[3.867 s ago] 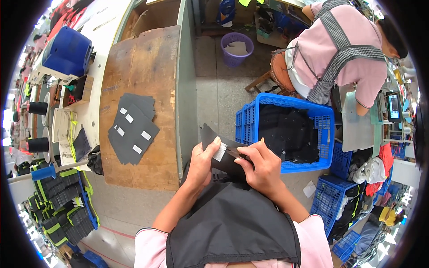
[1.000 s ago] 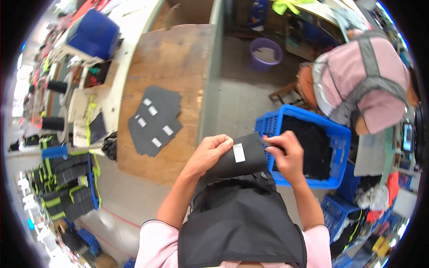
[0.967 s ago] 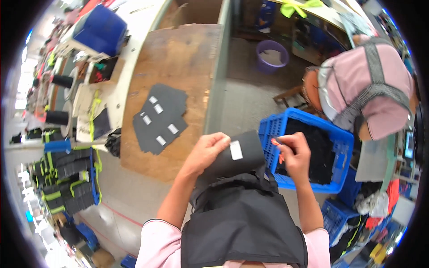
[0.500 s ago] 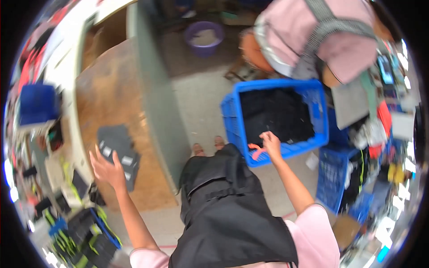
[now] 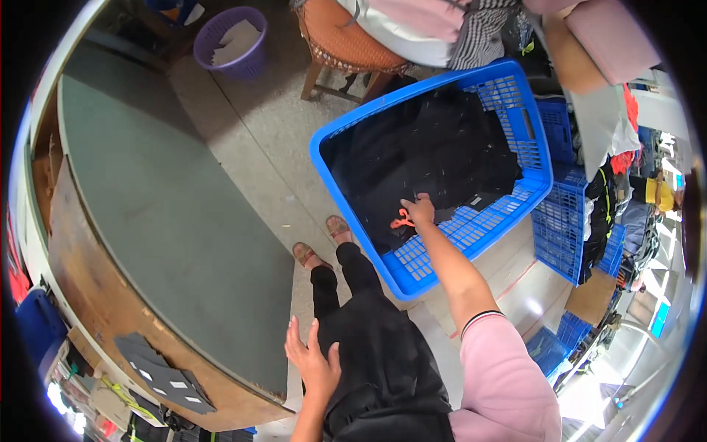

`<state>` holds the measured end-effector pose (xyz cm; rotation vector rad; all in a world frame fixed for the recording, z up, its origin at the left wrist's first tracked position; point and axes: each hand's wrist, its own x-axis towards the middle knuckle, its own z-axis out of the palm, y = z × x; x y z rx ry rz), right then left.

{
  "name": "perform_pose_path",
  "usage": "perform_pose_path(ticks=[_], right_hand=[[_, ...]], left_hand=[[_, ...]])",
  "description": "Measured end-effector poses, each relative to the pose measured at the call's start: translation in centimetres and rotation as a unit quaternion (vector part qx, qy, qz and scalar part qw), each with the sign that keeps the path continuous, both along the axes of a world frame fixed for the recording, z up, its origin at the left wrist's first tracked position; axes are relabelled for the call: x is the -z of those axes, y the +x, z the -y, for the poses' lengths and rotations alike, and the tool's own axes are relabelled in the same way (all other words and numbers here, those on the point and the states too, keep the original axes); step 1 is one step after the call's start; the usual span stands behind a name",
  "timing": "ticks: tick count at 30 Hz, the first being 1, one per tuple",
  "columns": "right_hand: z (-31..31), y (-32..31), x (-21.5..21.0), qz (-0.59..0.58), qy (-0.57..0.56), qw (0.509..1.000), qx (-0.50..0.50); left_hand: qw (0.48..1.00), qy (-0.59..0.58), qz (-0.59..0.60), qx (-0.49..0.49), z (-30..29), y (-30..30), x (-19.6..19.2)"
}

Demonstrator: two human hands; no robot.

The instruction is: Trim excess material and loose threads from black fabric components using scissors in a garment manufacturing facility.

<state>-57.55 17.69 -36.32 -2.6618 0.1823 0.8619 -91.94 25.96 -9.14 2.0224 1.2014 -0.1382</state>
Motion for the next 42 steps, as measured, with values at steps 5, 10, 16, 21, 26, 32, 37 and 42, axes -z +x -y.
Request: perform_pose_path(ticks=[5, 10, 16, 21, 26, 32, 37, 42], right_hand=[[-1.4, -2.4, 0.8, 0.015, -0.089, 0.991, -0.099], [-2.7, -5.4, -13.3, 0.086, 0.190, 0.956, -0.206], [-2.6, -13.3, -32.1, -0.005, 0.317, 0.894, -0.315], [-2.9, -17.4, -37.3, 0.038, 0.340, 0.812, -0.473], [-2.3, -18.7, -39.5, 0.016, 0.375, 0.747, -0.549], [-4.1, -17.7, -43.5, 0.104, 0.474, 0.744, -0.459], [-8.6, -13.5, -44.1, -0.076, 0.550, 0.812, -0.182], [-11.5, -12.6, -44.3, -0.330, 0.481, 0.771, -0.255]], left_hand=[[0.995, -0.063, 0.045, -0.068, 0.0, 0.4, 2.1], [0.909, -0.316, 0.186, -0.198, -2.2, 2.3, 1.9], [0.662, -0.542, 0.439, -0.275, -3.7, 8.0, -3.2], [0.669, -0.522, 0.445, -0.287, -5.1, 7.0, -8.0], [0.653, -0.492, 0.448, -0.361, -6.0, 4.5, -10.3], [0.701, -0.395, 0.485, -0.343, -6.2, 2.5, -12.5], [0.696, -0.399, 0.515, -0.303, -7.0, 1.0, -14.2], [0.648, -0.455, 0.549, -0.270, -6.2, -2.0, -14.3]])
